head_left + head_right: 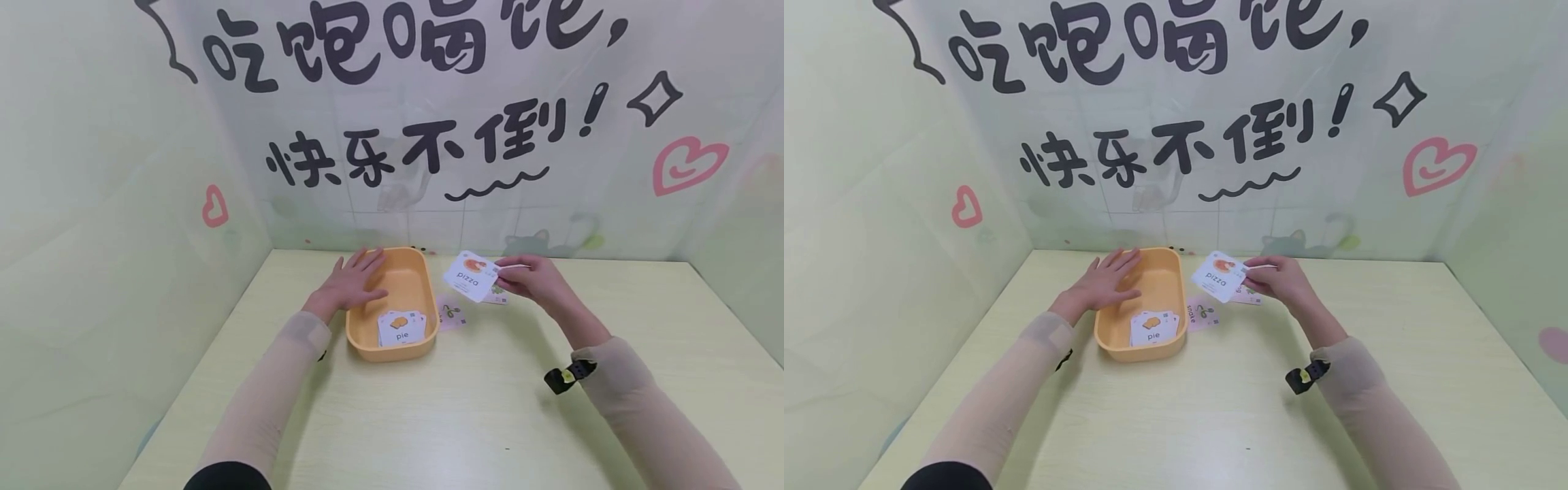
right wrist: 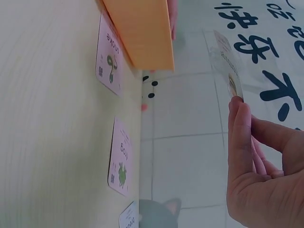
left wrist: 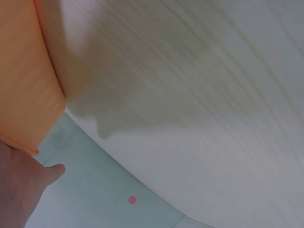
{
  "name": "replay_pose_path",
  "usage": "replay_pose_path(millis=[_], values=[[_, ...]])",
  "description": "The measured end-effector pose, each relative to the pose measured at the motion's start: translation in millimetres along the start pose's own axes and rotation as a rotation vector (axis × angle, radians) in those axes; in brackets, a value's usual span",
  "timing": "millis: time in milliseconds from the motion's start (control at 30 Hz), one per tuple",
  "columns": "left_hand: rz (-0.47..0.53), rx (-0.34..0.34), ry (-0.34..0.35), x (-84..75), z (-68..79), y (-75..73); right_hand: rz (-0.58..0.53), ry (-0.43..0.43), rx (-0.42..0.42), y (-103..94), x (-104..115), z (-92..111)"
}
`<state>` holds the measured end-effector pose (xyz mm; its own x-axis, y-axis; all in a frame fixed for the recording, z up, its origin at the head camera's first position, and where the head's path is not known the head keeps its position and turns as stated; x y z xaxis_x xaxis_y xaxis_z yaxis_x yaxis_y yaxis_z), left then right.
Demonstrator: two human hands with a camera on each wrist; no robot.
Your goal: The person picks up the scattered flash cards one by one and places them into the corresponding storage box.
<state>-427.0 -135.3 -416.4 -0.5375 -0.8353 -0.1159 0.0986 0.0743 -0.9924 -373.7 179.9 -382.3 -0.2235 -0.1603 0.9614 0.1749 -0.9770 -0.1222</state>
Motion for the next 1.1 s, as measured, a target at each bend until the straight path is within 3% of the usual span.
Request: replay_pose_path(millis=[633, 1100], values=[[-0.010, 0.001, -0.003, -1.5, 1.1, -1.2, 0.000, 0.014, 0.099, 68.2, -4, -9], [-0.008, -0.008, 0.005, -1.9, 1.9, -1.6, 0.086, 0.029, 0.093, 89.0, -10, -12]])
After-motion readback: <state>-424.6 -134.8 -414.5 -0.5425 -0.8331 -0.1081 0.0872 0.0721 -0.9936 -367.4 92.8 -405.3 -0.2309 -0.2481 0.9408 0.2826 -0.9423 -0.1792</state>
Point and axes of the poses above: each hand's wrist, its own z-axis away from the middle knuckle, its own y-axis out of the palm, x = y × z, the point moved 10 cm from there along -z, towards the middle knuckle, and after that the axes turned 6 degrees about y, right-handed, at the moved point
